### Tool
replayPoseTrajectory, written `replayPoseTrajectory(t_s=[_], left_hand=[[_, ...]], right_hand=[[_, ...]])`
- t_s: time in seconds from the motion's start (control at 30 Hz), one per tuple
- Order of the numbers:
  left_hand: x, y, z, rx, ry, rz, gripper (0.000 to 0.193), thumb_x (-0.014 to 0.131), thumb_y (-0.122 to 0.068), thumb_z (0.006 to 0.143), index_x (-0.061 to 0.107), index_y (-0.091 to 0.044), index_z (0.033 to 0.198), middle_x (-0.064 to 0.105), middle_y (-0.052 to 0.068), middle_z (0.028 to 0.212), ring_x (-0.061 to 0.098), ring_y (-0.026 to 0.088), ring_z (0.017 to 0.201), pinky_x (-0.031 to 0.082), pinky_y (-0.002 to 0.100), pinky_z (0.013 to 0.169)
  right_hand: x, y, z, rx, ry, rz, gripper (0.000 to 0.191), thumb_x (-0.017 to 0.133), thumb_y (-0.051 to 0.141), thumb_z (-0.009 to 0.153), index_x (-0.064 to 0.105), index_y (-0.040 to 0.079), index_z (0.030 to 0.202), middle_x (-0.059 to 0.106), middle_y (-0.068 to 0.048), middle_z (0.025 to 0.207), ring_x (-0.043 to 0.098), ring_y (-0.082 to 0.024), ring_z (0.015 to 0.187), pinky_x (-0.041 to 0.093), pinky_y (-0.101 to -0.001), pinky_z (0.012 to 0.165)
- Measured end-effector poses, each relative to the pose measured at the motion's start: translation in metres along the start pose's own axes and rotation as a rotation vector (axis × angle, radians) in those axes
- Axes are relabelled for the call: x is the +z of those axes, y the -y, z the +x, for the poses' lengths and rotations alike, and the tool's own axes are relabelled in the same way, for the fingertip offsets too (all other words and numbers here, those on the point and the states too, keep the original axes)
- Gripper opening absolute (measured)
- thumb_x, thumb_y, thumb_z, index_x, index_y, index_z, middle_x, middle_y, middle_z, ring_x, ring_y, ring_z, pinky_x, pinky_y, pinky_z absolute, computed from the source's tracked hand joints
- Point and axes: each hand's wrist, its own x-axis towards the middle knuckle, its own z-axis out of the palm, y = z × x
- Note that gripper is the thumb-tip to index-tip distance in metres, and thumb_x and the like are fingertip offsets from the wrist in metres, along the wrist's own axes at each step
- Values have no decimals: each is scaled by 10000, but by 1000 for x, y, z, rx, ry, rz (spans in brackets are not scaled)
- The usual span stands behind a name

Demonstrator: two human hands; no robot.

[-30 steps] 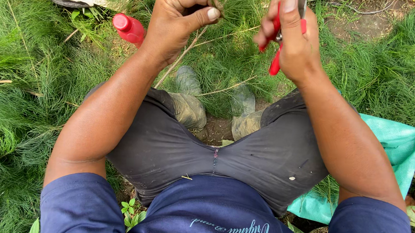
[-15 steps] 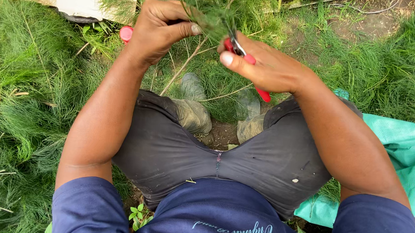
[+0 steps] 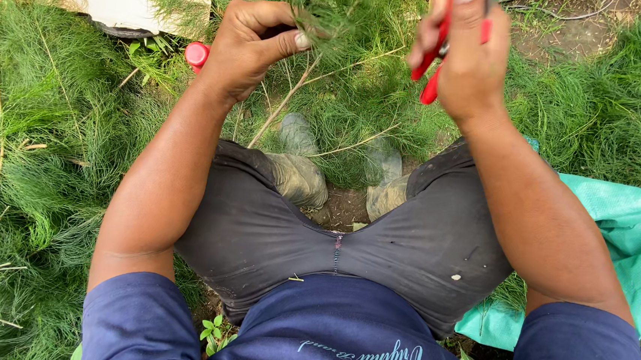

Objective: The person sits on the ground in a plant nursery and trims branches from conifer-like plants using red-handled pruning shears, holding each stem with one hand while cutting with the other, and sets trimmed branches onto a growing pile beside them.

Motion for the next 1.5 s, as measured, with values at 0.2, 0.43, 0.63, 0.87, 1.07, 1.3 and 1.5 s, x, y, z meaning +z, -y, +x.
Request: replayPoseTrajectory(t_s=[0.2,0.43,0.63,0.87,1.07,1.3,1.5], left_hand=[[2,-2,1,-55,44,-503,109,687,-138,1089,627,-76,1154,705,69,1125,741,229,1146,641,444,1044],[-4,-7,-1,-18,24,-539,168,704,-187,1119,611,-84,1214,689,84,1064,727,231,1067,637,462,978],[4,-8,2,-116,61,-553,323,767,-317,1006,607,-102,1185,693,55,1076,735,230,1056,671,444,950],[23,-6,-1,-279,-66,-484,241,729,-164,1024,601,-49,1191,684,113,1056,754,289,974,684,429,823],[36,3,5,-315,-138,-449,272,660,-94,991,557,-57,1239,719,164,1037,782,308,895,701,388,731],[41,3,10,-360,-193,-394,194,668,-48,992,593,-5,1166,710,153,976,786,281,857,697,363,689],[39,-1,9,-297,-188,-378,115,658,-61,1026,617,-31,1129,725,125,1003,797,238,909,708,349,738]], right_hand=[[-12,-11,6,65,107,-213,470,518,534,1146,499,66,1192,602,-51,1047,642,-188,963,543,-391,901],[3,-24,9,33,166,-1081,615,701,481,1044,480,-26,1312,608,-201,1095,596,-359,1021,443,-492,888],[18,-22,17,-323,47,-1190,558,801,384,1027,493,-12,1272,556,-163,1133,539,-354,1064,383,-489,945],[22,-2,22,-593,-61,-1306,608,769,333,941,446,-54,1282,513,-184,1158,497,-371,1117,343,-515,1073],[24,9,20,-603,-40,-1321,581,785,340,958,462,-51,1241,537,-183,1095,527,-384,1071,376,-524,1011],[7,-3,24,-212,-125,-1089,431,701,438,1110,521,62,1220,586,-147,989,614,-353,914,459,-485,817],[-10,-18,23,-419,-144,-1401,567,725,392,1048,465,-40,1307,533,-234,1216,504,-420,1199,357,-564,1017]])
